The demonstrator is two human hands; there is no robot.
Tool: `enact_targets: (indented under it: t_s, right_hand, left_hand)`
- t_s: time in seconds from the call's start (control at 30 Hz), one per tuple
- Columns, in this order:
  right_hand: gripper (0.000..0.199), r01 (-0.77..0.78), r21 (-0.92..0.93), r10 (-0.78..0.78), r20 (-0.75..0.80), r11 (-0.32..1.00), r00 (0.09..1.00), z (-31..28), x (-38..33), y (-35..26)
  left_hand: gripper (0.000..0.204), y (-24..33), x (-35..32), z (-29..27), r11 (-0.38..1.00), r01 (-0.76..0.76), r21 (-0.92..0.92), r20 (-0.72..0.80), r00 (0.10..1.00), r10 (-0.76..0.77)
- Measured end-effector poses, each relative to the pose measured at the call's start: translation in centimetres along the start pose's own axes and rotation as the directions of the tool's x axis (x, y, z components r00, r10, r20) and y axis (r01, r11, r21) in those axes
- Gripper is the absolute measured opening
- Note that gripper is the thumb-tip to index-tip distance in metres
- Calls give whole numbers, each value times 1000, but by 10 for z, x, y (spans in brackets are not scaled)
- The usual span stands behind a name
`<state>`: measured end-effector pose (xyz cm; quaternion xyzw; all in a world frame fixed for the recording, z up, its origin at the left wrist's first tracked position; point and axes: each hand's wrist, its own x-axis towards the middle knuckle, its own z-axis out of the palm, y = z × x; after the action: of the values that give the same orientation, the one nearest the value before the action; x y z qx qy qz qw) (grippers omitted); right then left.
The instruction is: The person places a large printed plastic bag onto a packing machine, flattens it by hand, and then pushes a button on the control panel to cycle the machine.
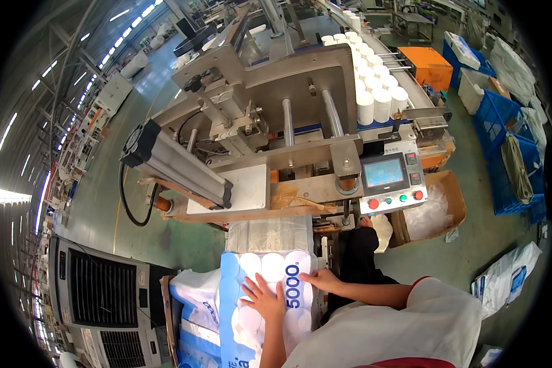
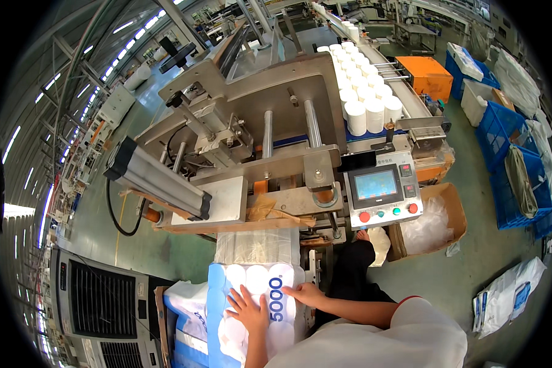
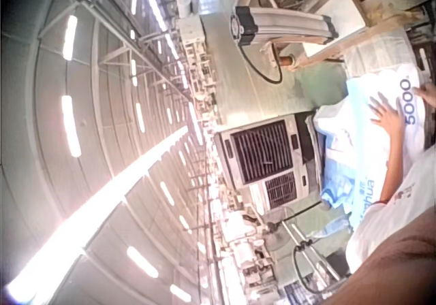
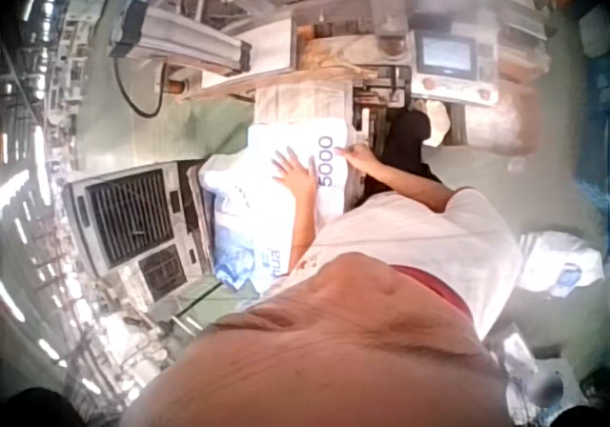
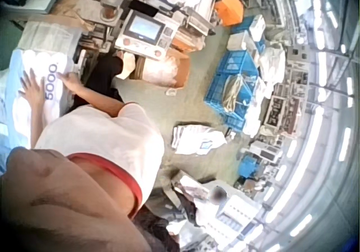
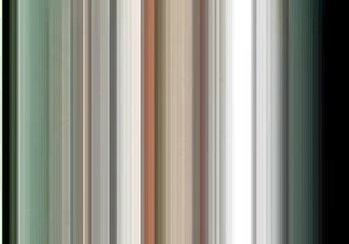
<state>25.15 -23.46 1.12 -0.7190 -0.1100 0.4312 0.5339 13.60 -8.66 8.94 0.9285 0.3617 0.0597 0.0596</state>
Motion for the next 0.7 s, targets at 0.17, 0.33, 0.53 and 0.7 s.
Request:
enact_targets:
  t_s: [0.17,0.33,0.53,0.7]
  right_hand:
    - [67,-25,7,25,-10,1000,1000,-1,-9,-11]
    - [57,-9,208,34,-117,978,993,-4,12,-17]
    - [60,97,216,-42,-246,972,968,-27,55,-33]
    - [62,137,117,-108,-226,984,968,-32,57,-25]
  left_hand:
    - [75,0,0,0,1000,-4,13,-8,1000,4]
    - [75,12,21,3,1000,-21,7,-30,999,22]
    - [74,35,65,15,999,-45,5,-82,996,45]
    - [74,39,70,17,999,-32,28,-59,998,34]
